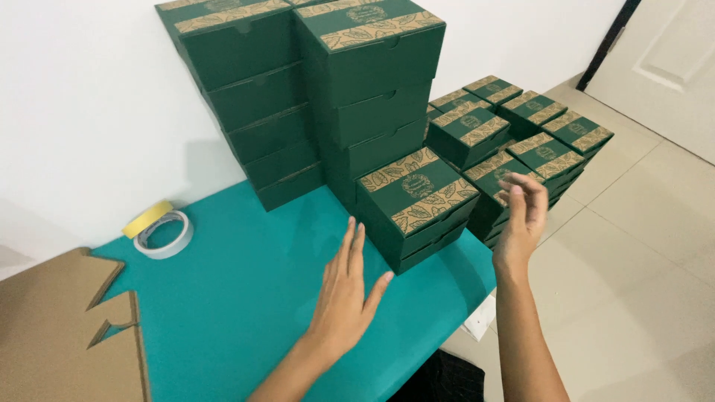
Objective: The person folds flat cardboard pieces into small rectangular boxes on a teal table. They fold the side flaps, tuck the tabs, and close the lids, then stack the finished boxes with others nearby.
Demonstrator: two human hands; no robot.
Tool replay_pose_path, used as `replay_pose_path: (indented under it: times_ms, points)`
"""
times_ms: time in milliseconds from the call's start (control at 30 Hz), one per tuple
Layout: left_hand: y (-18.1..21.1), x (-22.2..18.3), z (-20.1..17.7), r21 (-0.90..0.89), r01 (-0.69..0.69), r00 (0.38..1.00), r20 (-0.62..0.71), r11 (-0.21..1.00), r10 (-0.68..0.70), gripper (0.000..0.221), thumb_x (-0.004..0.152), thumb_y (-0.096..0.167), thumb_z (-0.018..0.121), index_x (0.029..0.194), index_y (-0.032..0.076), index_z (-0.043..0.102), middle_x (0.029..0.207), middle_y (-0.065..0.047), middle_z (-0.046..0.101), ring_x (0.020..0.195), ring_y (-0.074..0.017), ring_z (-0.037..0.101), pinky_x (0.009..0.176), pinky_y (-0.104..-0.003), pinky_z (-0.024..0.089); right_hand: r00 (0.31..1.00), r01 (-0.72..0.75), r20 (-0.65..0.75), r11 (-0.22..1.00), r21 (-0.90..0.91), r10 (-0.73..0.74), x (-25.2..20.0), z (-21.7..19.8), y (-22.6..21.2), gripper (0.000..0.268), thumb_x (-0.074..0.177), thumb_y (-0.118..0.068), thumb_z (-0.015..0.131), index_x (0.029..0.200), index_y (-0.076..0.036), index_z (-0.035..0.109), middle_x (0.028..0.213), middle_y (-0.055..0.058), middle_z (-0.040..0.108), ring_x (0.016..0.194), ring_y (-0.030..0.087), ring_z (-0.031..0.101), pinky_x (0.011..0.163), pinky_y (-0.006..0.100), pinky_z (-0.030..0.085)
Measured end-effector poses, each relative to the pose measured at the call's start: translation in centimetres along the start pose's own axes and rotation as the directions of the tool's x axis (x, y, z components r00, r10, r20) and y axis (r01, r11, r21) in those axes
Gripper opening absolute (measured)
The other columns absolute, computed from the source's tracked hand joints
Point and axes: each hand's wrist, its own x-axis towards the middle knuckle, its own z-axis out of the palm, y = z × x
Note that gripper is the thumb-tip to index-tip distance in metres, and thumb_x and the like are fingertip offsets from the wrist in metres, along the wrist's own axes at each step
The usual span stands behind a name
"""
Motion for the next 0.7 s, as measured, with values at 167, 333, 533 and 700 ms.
replay_pose_path:
  times_ms: [167,333,533,700]
  points:
    - [0.3,-6.7,-3.4,0.178,-0.102,0.995,0.02,0.979,0.1,0.063,0.101,0.034,0.048,0.151,0.001,0.028,0.161,-0.022,0.015,0.14,-0.0389,0.032,0.107,-0.051,0.031,0.982,0.186,-0.028,0.982,-0.031,-0.187,-2.3,0.8,-2.8,0.009,0.111,-0.012,0.056,0.116,-0.004,0.057,0.111,0.01,0.057,0.103,0.019,0.056,0.094,0.03,0.048]
    - [-0.1,-15.5,-6.5,0.266,-0.09,0.986,-0.111,0.96,0.123,0.045,0.101,0.024,0.049,0.14,0.001,0.046,0.156,-0.026,0.029,0.141,-0.0395,0.037,0.111,-0.053,0.029,0.899,0.315,0.292,0.945,0.091,-0.328,-6.9,4.8,-4.0,0.01,0.114,0.012,0.062,0.113,0.005,0.055,0.114,0.021,0.053,0.11,0.03,0.054,0.103,0.038,0.045]
    - [0.3,-25.2,-7.0,0.016,0.029,0.907,-0.421,0.999,-0.019,0.03,0.107,0.016,0.045,0.135,0.009,0.048,0.149,-0.02,0.045,0.132,-0.0373,0.051,0.109,-0.049,0.039,0.539,0.497,0.8,0.867,-0.048,-0.265,-15.5,14.6,-11.2,0.015,0.089,-0.001,0.086,0.097,0.004,0.075,0.102,0.02,0.07,0.102,0.027,0.063,0.091,0.038,0.051]
    - [-0.8,-30.6,-5.1,-0.226,0.233,0.659,-0.679,0.946,-0.325,0.02,0.1,0.009,0.051,0.108,0.013,0.069,0.117,-0.012,0.064,0.104,-0.0285,0.063,0.089,-0.044,0.046,-0.007,0.301,0.947,0.902,0.309,-0.322,-23.6,22.7,-14.2,0.022,0.086,-0.035,0.069,0.098,-0.017,0.07,0.102,0.0,0.071,0.099,0.018,0.065,0.091,0.032,0.049]
